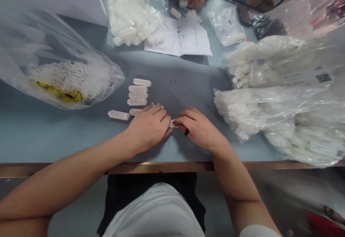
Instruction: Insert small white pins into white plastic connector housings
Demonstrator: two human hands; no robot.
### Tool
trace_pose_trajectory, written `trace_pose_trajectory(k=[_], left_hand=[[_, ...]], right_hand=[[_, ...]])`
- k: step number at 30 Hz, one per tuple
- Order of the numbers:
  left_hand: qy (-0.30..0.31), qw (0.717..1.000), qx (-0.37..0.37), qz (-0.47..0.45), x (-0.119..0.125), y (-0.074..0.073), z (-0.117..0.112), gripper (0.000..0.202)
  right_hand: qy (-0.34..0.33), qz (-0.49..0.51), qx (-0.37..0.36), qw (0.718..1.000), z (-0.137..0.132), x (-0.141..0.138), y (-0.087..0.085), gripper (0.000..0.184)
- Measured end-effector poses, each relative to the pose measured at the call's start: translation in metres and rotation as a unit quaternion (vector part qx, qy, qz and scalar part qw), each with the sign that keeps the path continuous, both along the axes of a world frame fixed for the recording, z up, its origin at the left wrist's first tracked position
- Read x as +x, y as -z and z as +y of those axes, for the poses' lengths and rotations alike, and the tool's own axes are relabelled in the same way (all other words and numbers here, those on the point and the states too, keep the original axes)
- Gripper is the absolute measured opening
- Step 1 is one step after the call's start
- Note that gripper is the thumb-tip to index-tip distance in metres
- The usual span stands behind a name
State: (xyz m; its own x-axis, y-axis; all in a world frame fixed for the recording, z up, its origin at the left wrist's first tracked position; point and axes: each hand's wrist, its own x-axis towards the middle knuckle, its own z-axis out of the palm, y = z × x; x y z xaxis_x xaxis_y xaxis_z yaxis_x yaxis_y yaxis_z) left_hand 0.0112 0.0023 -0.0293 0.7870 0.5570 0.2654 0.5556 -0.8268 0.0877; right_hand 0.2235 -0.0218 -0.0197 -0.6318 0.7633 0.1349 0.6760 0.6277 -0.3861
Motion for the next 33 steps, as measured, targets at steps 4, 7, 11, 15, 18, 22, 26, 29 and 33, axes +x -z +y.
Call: trace_pose_trajectory(k=[4, 7, 11, 15, 18, 22, 26, 29, 33], left_hand=[[0.0, 1.0, 0.016, -0.006, 0.0, 0.001, 0.0, 0.025], [-0.002, 1.0, 0.02, -0.009, 0.0, 0.001, 0.0, 0.025], [0.001, 1.0, 0.028, -0.011, -0.001, 0.001, 0.0, 0.025], [0.005, 0.999, 0.037, -0.019, 0.0, 0.0, 0.0, 0.024], [0.008, 0.999, 0.044, -0.026, 0.001, 0.001, 0.0, 0.024], [0.012, 0.998, 0.051, -0.029, 0.001, 0.001, 0.0, 0.026], [0.012, 0.998, 0.059, -0.027, 0.001, -0.001, -0.001, 0.026], [0.016, 0.997, 0.069, -0.027, 0.001, -0.002, -0.002, 0.028], [0.023, 0.997, 0.071, -0.028, 0.002, -0.002, -0.002, 0.028]], right_hand=[[-0.019, -0.012, 0.028, 0.999, 0.0, -0.001, -0.001, 0.021], [-0.027, -0.016, 0.037, 0.999, 0.0, -0.001, -0.003, 0.025], [-0.029, -0.021, 0.044, 0.998, -0.001, -0.002, -0.005, 0.027], [-0.034, -0.022, 0.049, 0.998, -0.002, -0.002, -0.008, 0.027], [-0.031, -0.022, 0.052, 0.998, -0.002, -0.002, -0.008, 0.028], [-0.023, -0.032, 0.056, 0.998, -0.003, 0.0, -0.008, 0.028], [-0.019, -0.036, 0.053, 0.998, -0.004, -0.001, -0.01, 0.029], [-0.02, -0.042, 0.046, 0.998, -0.004, -0.002, -0.011, 0.028], [-0.014, -0.039, 0.025, 0.999, -0.004, -0.001, -0.009, 0.025]])
